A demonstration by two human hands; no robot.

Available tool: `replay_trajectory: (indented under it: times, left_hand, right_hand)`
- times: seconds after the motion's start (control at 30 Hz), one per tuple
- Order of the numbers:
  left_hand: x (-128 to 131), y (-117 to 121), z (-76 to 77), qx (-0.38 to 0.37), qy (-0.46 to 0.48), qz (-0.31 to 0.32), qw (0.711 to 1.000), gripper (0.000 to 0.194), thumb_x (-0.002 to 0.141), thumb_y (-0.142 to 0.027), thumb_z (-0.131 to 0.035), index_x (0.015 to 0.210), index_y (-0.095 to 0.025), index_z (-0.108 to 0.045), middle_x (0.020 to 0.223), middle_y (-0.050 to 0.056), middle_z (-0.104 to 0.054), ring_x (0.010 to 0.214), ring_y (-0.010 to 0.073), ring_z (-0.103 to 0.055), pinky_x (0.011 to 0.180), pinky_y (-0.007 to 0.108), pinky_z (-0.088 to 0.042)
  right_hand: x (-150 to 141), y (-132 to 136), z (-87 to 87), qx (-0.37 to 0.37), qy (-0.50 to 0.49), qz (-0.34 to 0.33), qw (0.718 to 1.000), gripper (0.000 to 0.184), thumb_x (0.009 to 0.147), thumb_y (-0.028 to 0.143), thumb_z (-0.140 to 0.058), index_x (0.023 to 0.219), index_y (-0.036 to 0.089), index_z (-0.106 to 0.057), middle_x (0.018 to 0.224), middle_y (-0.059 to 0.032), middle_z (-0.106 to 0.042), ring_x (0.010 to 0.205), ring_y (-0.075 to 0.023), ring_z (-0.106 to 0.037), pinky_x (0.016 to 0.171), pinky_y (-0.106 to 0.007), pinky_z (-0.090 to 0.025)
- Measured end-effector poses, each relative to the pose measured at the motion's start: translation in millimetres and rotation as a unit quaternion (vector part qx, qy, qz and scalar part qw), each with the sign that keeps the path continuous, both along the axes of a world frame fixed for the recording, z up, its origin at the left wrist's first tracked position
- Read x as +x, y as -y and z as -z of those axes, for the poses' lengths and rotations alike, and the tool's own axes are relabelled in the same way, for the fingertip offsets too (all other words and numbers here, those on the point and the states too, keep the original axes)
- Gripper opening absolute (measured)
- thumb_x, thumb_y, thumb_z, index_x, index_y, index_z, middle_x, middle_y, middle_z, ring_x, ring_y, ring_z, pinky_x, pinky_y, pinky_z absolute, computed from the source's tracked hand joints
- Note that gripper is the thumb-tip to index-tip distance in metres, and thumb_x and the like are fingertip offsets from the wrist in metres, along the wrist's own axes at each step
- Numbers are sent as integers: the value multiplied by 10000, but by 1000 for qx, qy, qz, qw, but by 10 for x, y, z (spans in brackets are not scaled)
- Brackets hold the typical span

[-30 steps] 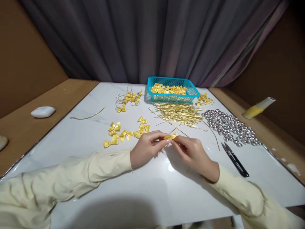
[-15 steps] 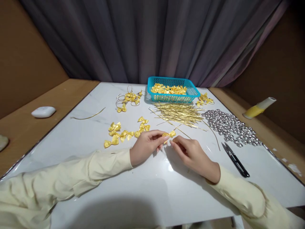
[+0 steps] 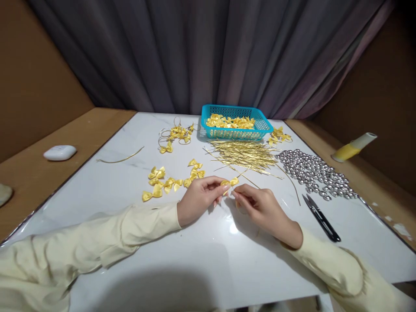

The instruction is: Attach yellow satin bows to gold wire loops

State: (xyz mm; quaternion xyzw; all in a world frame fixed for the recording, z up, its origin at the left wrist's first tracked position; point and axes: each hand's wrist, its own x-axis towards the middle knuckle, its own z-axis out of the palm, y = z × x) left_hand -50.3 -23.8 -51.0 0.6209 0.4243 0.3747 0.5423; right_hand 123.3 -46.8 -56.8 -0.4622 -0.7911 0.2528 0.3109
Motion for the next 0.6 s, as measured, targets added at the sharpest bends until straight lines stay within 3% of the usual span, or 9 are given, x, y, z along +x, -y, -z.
replay_trajectory:
  times: [0.6]
  left_hand:
    - [-10, -22, 22, -10, 17, -8, 1000, 186, 754, -302, -601, 793, -124, -640, 601, -14, -560, 463, 50, -438, 439, 160, -391]
  right_hand:
    - [30, 8, 5, -16, -5, 0, 1000, 163, 834, 188, -416, 730, 159, -539, 536, 27, -485, 469, -93, -427, 503, -209, -344]
